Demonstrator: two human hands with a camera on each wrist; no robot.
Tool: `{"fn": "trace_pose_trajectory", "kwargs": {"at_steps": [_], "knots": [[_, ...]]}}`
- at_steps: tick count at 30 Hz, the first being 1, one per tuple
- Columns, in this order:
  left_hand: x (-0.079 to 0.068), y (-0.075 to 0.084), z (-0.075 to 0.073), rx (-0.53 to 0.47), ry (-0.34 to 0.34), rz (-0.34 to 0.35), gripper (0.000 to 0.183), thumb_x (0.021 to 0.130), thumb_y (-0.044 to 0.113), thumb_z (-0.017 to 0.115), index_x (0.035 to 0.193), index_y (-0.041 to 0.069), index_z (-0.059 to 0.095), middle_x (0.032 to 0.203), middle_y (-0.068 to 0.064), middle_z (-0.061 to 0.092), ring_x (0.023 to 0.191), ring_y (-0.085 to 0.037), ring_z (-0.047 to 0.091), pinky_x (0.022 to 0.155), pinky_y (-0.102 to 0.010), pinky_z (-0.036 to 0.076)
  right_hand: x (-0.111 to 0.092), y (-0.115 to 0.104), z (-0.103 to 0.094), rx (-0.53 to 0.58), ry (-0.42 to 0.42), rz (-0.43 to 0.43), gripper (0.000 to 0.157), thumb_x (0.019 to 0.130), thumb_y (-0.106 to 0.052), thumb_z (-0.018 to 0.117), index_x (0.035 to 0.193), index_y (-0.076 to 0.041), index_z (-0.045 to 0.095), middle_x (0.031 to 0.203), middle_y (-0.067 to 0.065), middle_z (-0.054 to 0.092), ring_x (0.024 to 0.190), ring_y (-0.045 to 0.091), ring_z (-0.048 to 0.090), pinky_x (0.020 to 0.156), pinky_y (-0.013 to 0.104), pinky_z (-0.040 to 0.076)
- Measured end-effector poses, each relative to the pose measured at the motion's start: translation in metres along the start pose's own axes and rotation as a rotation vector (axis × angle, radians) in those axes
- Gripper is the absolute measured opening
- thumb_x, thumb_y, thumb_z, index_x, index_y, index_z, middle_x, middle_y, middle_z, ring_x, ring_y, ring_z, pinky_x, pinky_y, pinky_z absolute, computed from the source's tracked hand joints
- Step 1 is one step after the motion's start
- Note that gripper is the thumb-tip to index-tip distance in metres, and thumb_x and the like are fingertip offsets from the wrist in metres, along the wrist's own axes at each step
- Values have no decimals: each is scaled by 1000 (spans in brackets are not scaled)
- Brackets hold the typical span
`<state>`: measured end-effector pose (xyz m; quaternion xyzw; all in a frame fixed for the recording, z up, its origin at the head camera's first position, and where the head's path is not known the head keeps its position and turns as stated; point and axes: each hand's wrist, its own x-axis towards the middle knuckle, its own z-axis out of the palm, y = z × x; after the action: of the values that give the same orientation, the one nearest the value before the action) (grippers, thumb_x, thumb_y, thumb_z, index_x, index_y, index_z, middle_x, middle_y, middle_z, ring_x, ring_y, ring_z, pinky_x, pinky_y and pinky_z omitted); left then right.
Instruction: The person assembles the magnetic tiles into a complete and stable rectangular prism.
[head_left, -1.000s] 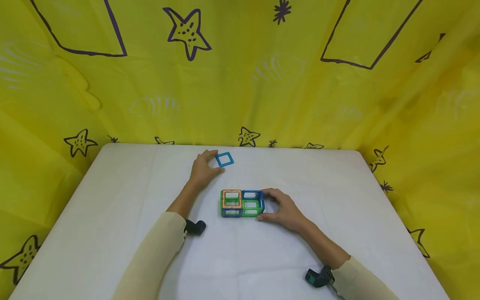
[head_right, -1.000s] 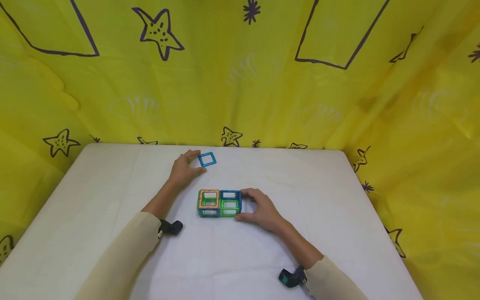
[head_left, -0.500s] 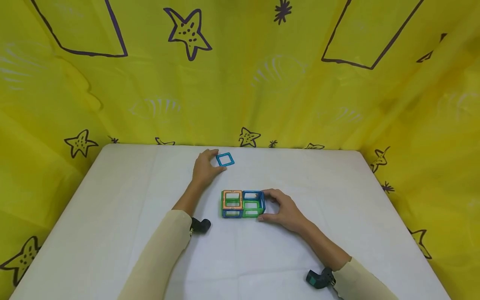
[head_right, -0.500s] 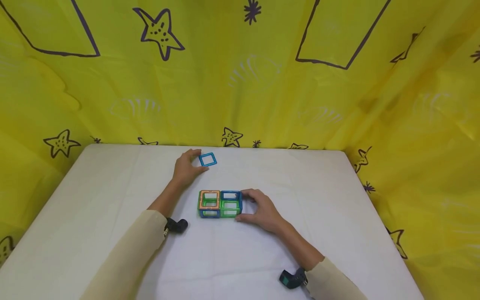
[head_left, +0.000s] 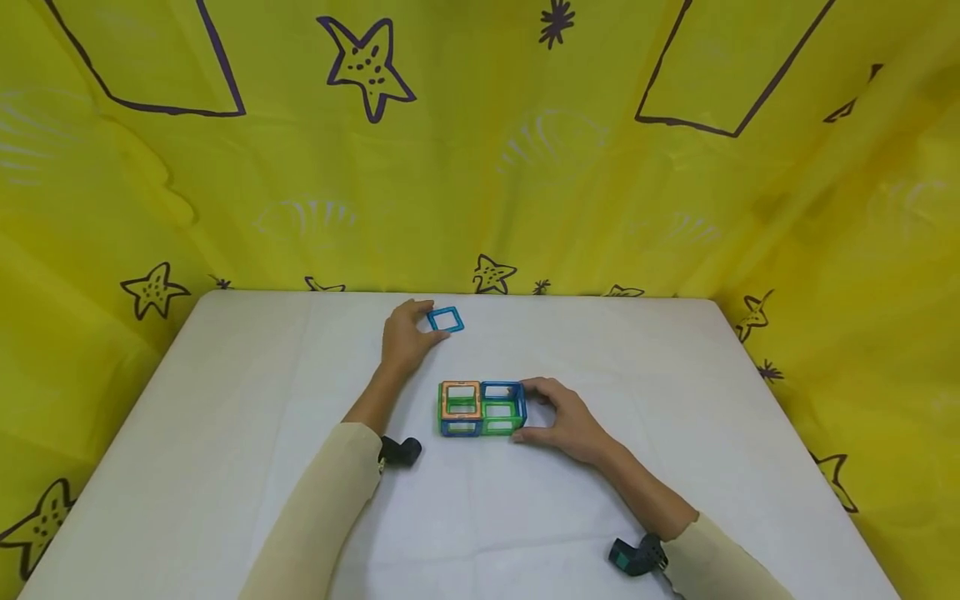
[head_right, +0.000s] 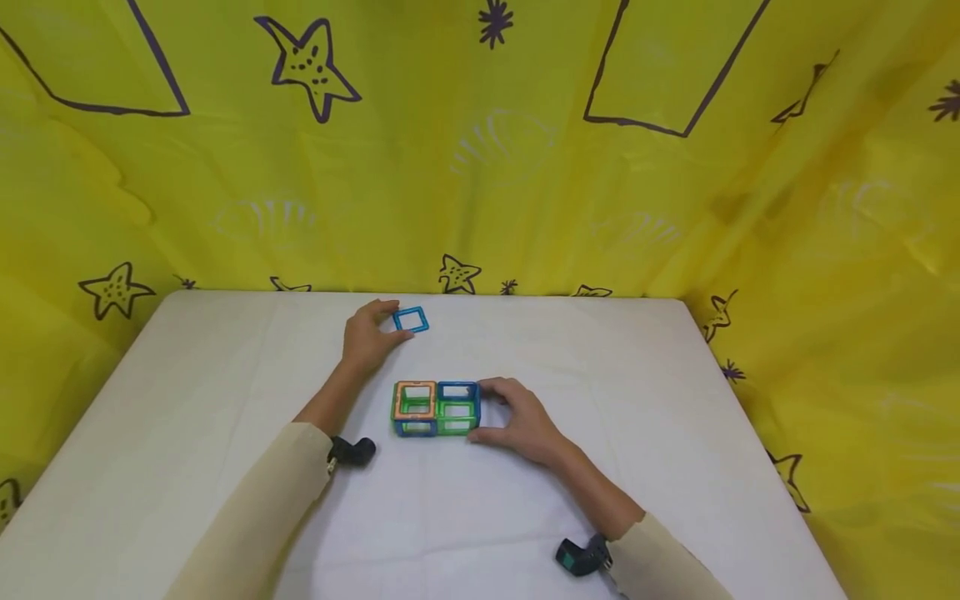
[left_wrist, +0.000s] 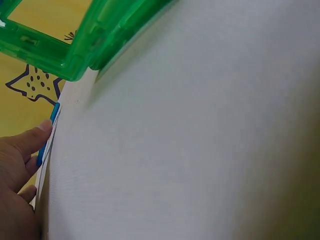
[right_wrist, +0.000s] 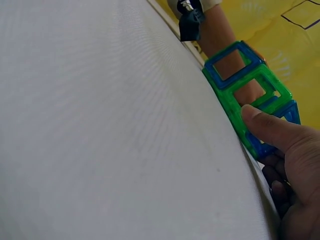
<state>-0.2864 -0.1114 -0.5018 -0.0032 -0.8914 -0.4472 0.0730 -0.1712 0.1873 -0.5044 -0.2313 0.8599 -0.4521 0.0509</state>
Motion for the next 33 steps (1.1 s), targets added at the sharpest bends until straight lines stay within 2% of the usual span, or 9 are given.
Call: {"fn": "trace_pose_trajectory", "kwargs": {"at_steps": [6,12,17,25,33], "knots": [[-6,-1,-4,-139,-2,1,57,87,12,88,139,4,67,141,-10,67,143,-30,49,121,-43,33,0,1,-1,-11,-5,-11,69,78,-23,96,137,-8,64,128,2,67,118,23,59,104,43,48],[-17,7,-8,-201,-47,-19,57,87,15,89,139,7,68,139,-6,68,147,-29,45,122,-46,30,1,0,-1,-22,-6,-4,69,78,-25,96,137,-9,64,128,2,67,117,22,59,103,43,48],[-33,24,-14,-200,-106,60,57,87,20,89,139,10,69,135,-7,70,145,-29,47,122,-50,31,1,0,-2,-11,-7,2,69,79,-25,95,137,-7,64,128,4,67,117,24,59,103,45,49],[-61,49,-30,-201,-147,194,58,87,17,89,141,13,67,134,-5,70,142,-27,50,119,-53,34,2,1,-1,-6,-4,-1,69,79,-24,96,137,-7,64,128,4,67,116,24,59,102,44,48],[-85,66,-32,-204,-201,260,58,86,19,90,140,13,68,134,-1,70,138,-24,53,117,-54,38,1,0,-1,-12,-3,-2,69,80,-24,95,138,-6,63,130,5,67,119,25,60,104,46,49]]}}
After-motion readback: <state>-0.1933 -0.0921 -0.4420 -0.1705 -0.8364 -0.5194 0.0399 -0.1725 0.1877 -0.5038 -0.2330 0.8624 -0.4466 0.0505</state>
